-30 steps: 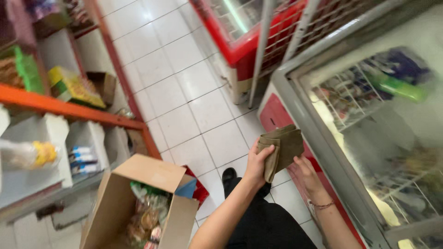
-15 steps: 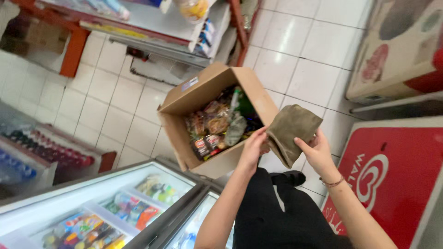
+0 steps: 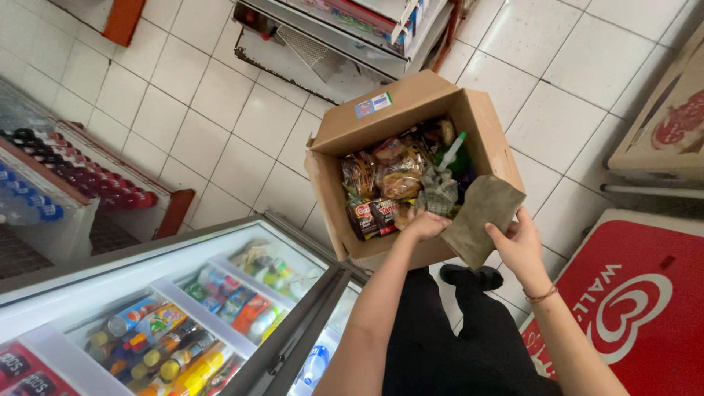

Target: The person cleans the glass lid of a chest freezer using a spray bottle and a cloth. They spray the surface, wipe it down, and repeat the process on different sections of the lid.

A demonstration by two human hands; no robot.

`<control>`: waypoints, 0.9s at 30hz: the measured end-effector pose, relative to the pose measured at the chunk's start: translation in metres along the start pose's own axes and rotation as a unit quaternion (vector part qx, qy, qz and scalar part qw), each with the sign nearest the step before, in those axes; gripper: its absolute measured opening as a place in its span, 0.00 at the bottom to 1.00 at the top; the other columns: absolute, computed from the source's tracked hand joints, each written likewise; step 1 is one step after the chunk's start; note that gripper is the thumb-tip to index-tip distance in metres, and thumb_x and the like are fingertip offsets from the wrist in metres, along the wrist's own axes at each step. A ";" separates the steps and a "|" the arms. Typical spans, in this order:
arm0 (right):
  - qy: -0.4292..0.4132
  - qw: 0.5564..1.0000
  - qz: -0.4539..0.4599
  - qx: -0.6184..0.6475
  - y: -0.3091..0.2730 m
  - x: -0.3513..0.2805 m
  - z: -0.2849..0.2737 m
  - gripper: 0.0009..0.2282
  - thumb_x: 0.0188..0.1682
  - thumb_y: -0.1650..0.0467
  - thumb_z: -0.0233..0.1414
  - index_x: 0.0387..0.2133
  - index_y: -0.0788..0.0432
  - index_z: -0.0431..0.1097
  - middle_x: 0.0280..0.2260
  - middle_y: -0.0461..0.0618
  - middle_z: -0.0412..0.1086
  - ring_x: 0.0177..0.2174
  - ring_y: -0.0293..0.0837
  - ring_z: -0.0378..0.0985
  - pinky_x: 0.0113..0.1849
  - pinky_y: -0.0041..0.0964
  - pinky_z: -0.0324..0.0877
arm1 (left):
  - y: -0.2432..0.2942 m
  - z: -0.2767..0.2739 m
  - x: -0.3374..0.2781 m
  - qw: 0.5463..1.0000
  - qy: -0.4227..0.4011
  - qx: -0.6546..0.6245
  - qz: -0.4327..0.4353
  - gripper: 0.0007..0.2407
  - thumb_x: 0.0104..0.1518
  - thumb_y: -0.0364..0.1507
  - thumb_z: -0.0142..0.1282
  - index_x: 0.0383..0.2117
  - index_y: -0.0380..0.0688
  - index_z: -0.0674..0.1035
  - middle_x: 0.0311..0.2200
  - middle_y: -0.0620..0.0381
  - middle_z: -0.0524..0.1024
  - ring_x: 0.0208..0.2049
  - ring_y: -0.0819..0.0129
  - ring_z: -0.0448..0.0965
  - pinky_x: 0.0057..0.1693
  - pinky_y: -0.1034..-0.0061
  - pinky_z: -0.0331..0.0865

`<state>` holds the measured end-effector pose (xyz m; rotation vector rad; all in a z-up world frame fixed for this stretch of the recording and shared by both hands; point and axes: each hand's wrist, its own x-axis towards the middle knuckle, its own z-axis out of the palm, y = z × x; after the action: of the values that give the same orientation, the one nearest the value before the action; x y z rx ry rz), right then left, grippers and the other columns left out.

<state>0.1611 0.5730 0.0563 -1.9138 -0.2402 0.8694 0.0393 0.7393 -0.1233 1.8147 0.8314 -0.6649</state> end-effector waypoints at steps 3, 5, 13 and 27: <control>0.005 1.000 0.001 0.021 0.000 -0.002 0.003 0.21 0.48 0.76 0.57 0.56 0.63 0.62 0.38 0.58 0.78 0.37 0.42 0.82 0.37 0.34 0.75 | -0.012 -0.001 -0.006 0.994 0.070 -0.067 0.044 0.21 0.52 0.53 0.55 0.43 0.59 0.86 0.55 0.47 0.80 0.63 0.47 0.72 0.70 0.60 0.61; 0.014 1.000 -0.002 0.017 -0.003 0.001 0.005 0.23 0.48 0.76 0.56 0.58 0.63 0.62 0.40 0.59 0.77 0.38 0.42 0.81 0.37 0.35 0.75 | -0.024 -0.013 -0.016 0.981 0.149 -0.100 0.076 0.19 0.53 0.49 0.62 0.40 0.50 0.88 0.55 0.41 0.74 0.58 0.44 0.71 0.62 0.58 0.62; 0.002 1.000 0.008 -0.026 0.002 0.031 0.027 0.25 0.47 0.75 0.57 0.59 0.63 0.59 0.44 0.61 0.77 0.40 0.45 0.81 0.39 0.38 0.75 | -0.018 -0.094 -0.103 0.876 0.333 -0.323 0.133 0.08 0.55 0.29 0.67 0.37 0.39 0.86 0.33 0.54 0.83 0.36 0.67 0.79 0.46 0.73 0.71; -0.223 0.907 0.035 0.355 -0.055 0.001 0.030 0.26 0.47 0.71 0.56 0.61 0.58 0.58 0.52 0.48 0.70 0.48 0.44 0.75 0.47 0.44 0.72 | 0.147 -0.148 -0.215 0.807 0.090 -0.484 0.327 0.27 0.54 0.18 0.61 0.64 0.42 0.70 0.58 0.53 0.74 0.58 0.70 0.73 0.64 0.75 0.67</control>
<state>0.1526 0.6219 0.0949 -1.0385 -0.0991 1.2367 0.0336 0.7848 0.1726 1.0663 0.4463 0.3716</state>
